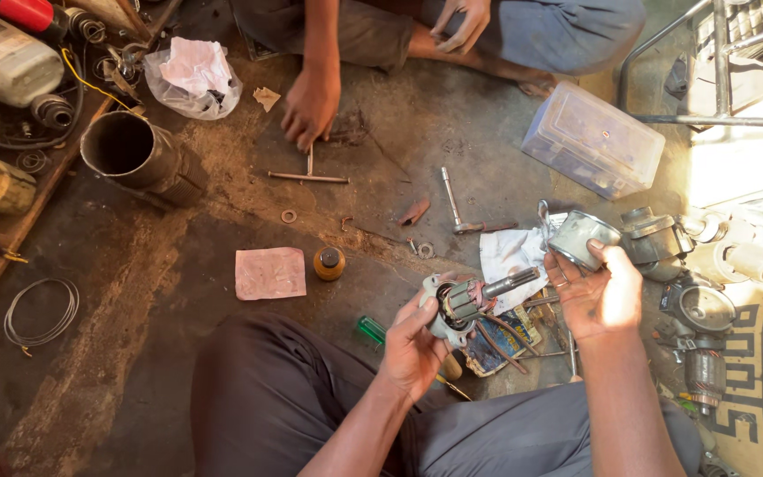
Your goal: The person wipes a cylindrical metal housing with a cloth, then inserts a rotor assembly into the housing. They rotate the rotor to check alignment and fit, then remove it to wipe the housing interior again before reinserting the rotor.
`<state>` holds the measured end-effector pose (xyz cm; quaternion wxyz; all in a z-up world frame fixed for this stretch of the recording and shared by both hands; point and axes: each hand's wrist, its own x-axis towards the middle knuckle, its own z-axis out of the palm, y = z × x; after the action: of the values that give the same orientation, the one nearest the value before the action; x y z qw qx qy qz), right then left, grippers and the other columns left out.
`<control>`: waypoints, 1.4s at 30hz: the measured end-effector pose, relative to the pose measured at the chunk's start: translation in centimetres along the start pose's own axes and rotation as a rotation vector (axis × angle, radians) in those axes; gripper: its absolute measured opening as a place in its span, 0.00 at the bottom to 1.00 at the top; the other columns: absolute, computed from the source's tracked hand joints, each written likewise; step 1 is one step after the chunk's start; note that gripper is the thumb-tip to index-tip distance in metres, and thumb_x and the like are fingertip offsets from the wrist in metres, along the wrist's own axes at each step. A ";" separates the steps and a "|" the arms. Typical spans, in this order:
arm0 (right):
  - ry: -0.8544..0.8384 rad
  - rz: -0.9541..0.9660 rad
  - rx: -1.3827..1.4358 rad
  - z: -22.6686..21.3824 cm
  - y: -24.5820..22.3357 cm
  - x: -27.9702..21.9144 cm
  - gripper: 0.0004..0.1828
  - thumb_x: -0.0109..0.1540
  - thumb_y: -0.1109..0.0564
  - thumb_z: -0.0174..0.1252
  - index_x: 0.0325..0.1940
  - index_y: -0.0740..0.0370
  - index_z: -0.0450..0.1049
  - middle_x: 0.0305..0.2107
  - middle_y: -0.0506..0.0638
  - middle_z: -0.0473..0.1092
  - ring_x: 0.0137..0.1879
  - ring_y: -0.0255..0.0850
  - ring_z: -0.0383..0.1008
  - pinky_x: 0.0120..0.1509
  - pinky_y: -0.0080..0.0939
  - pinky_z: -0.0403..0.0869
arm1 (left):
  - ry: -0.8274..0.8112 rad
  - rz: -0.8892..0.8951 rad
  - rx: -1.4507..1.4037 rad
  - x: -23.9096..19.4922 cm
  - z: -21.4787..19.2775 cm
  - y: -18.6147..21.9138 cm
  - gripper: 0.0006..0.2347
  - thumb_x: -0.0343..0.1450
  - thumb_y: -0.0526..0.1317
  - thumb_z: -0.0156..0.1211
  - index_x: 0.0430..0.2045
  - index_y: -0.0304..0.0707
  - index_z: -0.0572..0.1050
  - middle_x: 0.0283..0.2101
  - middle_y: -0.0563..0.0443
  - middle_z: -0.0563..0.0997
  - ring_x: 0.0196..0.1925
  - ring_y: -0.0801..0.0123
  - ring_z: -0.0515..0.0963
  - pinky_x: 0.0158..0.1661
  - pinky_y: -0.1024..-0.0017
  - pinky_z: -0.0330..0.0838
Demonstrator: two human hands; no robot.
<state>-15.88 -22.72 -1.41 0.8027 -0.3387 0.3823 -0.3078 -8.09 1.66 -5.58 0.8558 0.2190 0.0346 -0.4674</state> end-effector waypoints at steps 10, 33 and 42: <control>0.007 0.016 -0.024 0.0 0.7 -0.3 0.19 0.61 0.58 0.52 0.56 0.62 0.68 0.51 0.56 0.72 0.55 0.51 0.75 0.59 0.55 0.76 | 0.063 -0.072 0.158 -0.6 0.8 -0.1 0.23 0.75 0.56 0.50 0.57 0.41 0.74 0.33 0.54 0.81 0.20 0.79 0.69 0.18 0.81 0.57; -0.278 -0.075 -0.089 1.5 -0.2 -2.3 0.22 0.63 0.62 0.47 0.63 0.68 0.67 0.54 0.60 0.73 0.60 0.56 0.75 0.63 0.59 0.76 | 0.035 0.046 0.573 0.3 -1.7 -5.6 0.30 0.73 0.65 0.45 0.59 0.39 0.69 0.34 0.55 0.77 0.27 0.79 0.72 0.23 0.79 0.64; -0.401 -0.222 -0.123 1.4 0.0 -2.6 0.27 0.59 0.67 0.47 0.64 0.72 0.64 0.55 0.61 0.71 0.59 0.53 0.75 0.66 0.58 0.75 | -0.159 0.275 0.897 -1.1 0.1 -3.4 0.30 0.80 0.61 0.37 0.75 0.44 0.58 0.68 0.43 0.68 0.70 0.63 0.66 0.70 0.65 0.57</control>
<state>-16.05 -20.33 0.29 0.8016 -0.4813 0.1937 -0.2972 -11.47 0.89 -6.42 0.7308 0.5329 -0.2654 -0.3338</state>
